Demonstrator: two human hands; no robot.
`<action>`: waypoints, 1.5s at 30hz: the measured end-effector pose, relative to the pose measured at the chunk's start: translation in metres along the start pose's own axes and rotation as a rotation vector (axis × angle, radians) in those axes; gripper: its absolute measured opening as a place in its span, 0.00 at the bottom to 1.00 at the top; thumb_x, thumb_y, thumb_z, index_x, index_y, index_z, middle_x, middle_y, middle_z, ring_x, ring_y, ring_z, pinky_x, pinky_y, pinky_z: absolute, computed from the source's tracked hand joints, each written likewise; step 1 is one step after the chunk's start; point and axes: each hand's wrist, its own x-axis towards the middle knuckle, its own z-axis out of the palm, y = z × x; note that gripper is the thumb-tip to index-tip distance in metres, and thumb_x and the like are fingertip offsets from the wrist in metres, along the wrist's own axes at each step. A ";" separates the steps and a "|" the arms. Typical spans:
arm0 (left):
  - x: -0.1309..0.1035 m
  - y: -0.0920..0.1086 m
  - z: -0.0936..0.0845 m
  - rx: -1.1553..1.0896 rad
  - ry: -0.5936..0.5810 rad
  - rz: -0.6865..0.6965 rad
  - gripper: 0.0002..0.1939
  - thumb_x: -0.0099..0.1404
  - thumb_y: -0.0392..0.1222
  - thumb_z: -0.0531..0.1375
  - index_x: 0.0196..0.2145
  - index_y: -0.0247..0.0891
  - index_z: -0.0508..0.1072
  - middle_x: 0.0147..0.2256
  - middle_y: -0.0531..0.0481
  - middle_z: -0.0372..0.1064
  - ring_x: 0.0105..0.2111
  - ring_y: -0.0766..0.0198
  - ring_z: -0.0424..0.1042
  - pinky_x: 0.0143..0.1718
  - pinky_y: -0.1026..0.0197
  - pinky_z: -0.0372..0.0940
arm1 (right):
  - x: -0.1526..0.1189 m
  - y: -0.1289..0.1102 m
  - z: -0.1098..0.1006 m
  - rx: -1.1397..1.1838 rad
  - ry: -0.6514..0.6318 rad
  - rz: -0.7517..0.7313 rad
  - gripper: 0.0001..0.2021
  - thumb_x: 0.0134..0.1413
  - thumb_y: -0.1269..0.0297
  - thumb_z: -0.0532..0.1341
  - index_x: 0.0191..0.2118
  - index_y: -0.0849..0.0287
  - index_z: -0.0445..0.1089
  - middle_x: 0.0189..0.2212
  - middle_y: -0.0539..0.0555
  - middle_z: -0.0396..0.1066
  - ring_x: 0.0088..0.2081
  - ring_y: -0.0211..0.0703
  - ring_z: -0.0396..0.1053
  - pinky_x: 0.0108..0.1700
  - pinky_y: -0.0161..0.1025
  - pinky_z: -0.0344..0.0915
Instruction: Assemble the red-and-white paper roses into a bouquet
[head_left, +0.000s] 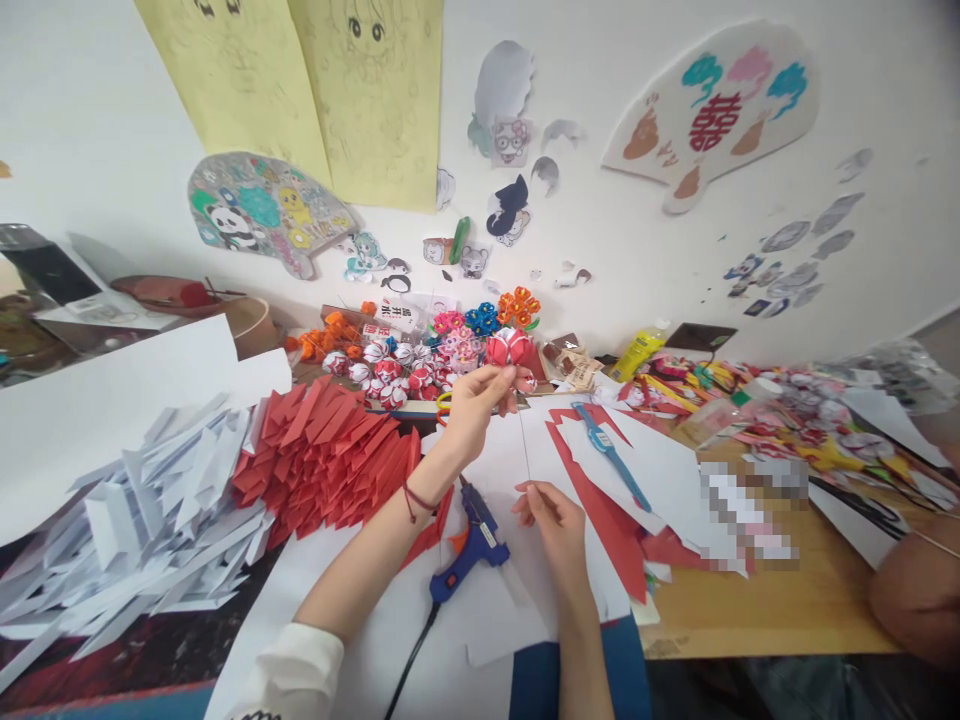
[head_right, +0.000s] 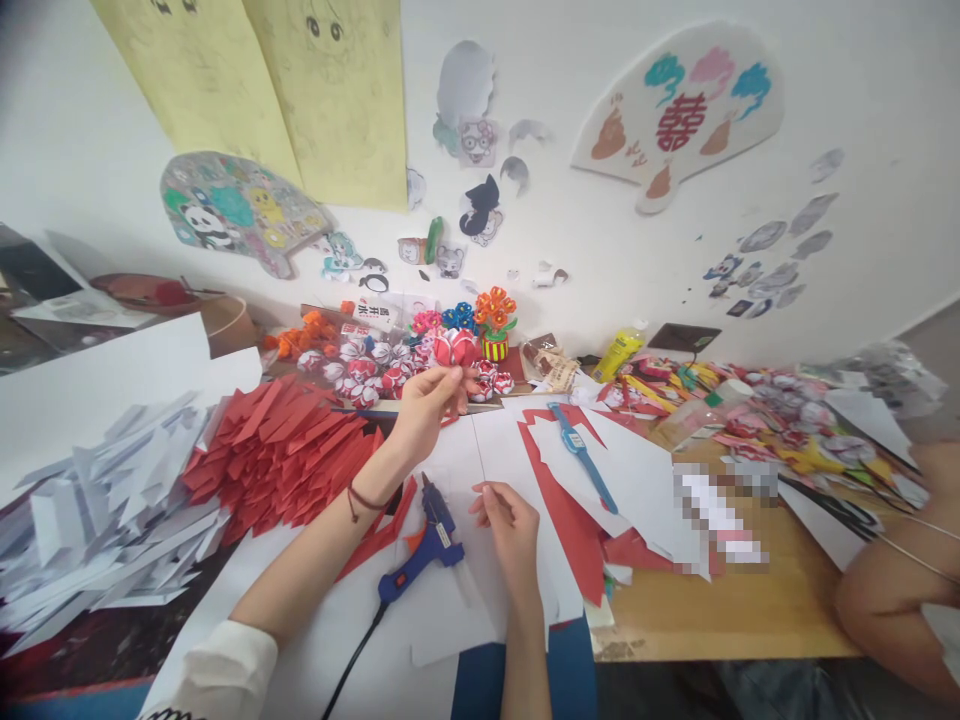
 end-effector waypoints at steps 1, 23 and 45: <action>0.001 0.003 -0.001 0.009 0.006 0.008 0.15 0.61 0.52 0.64 0.34 0.35 0.79 0.28 0.48 0.76 0.19 0.73 0.63 0.20 0.67 0.55 | 0.000 0.000 0.000 -0.006 0.000 0.005 0.17 0.60 0.50 0.59 0.36 0.60 0.74 0.25 0.53 0.72 0.25 0.38 0.66 0.29 0.36 0.64; -0.027 0.007 0.021 0.657 -0.622 0.127 0.11 0.66 0.46 0.60 0.37 0.38 0.81 0.35 0.45 0.79 0.26 0.66 0.71 0.26 0.67 0.63 | -0.002 0.009 -0.008 0.250 0.147 -0.206 0.12 0.58 0.57 0.63 0.29 0.60 0.73 0.23 0.52 0.71 0.20 0.35 0.61 0.24 0.36 0.58; -0.009 0.059 -0.018 1.009 0.009 0.476 0.09 0.65 0.45 0.61 0.38 0.41 0.81 0.33 0.49 0.78 0.25 0.66 0.68 0.30 0.64 0.60 | 0.001 0.003 0.001 0.087 0.265 -0.086 0.18 0.60 0.54 0.58 0.52 0.56 0.65 0.38 0.54 0.70 0.22 0.32 0.61 0.26 0.35 0.61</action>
